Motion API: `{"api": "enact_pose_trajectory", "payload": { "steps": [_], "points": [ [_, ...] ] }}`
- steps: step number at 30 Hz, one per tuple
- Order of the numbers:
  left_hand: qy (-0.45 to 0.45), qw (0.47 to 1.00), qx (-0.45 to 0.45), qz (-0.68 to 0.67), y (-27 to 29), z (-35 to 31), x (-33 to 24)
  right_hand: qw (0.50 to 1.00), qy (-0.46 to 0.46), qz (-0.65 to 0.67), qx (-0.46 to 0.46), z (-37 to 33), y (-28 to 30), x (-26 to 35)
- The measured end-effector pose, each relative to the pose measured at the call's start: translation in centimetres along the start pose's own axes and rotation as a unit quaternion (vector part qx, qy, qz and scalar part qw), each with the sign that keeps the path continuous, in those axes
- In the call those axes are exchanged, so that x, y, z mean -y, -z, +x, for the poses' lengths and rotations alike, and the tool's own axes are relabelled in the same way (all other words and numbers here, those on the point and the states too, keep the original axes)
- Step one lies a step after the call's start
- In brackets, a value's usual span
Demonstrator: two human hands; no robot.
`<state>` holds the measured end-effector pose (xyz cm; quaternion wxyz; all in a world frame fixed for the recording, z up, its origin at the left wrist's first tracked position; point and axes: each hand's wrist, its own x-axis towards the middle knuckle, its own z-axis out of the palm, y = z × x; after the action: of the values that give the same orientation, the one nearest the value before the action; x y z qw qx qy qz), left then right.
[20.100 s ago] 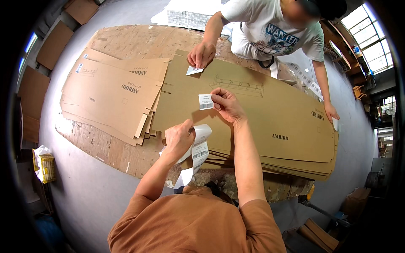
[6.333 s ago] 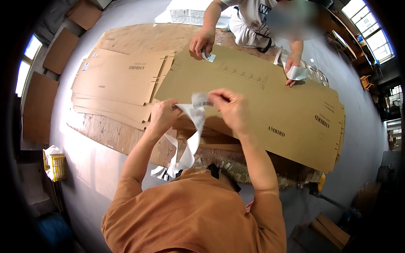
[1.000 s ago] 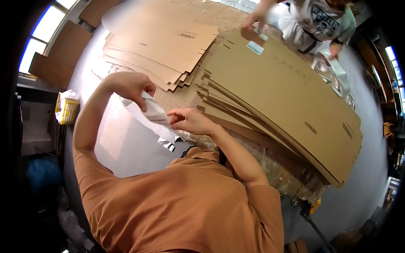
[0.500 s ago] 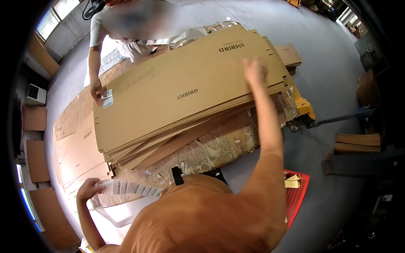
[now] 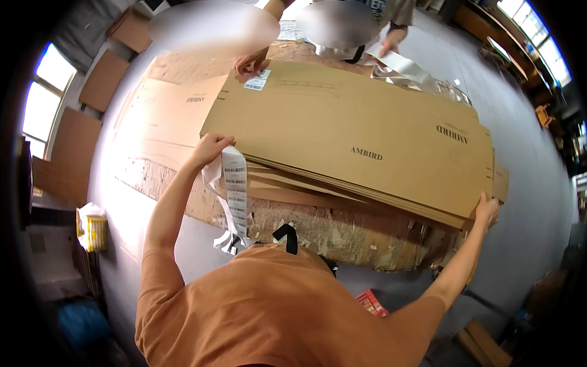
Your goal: The person stands at a workbench and applies shipping labels to a stack of flat cardboard boxes. They peel individual labels from a continuous roll and press them onto the surface of each box. A coworker is visible across the table performing a similar labeling task.
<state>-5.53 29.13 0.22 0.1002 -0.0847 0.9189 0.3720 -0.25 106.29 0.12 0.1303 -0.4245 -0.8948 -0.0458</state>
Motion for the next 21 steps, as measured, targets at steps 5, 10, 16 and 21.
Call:
{"api": "enact_pose_trajectory", "payload": {
  "steps": [5, 10, 16, 21],
  "points": [
    [0.022, 1.000, -0.004, 0.022, 0.1, -0.5, -1.0, 0.997, 0.008, 0.080, 0.007, 3.6, 1.0, -3.1],
    [0.166, 0.947, 0.244, -0.129, -1.0, -3.0, -4.0, 0.886, 0.026, 0.420, 0.197, 8.1, 7.6, -9.7],
    [0.188, 0.704, 0.236, -0.643, -7.1, -4.1, -4.5, 0.873, 0.076, 0.417, 0.242, 5.3, 19.2, -10.0],
    [0.058, 0.826, 0.089, -0.554, -3.5, -5.1, -3.2, 0.819, 0.087, 0.510, 0.248, -4.5, 21.1, -6.1]
  ]
}}
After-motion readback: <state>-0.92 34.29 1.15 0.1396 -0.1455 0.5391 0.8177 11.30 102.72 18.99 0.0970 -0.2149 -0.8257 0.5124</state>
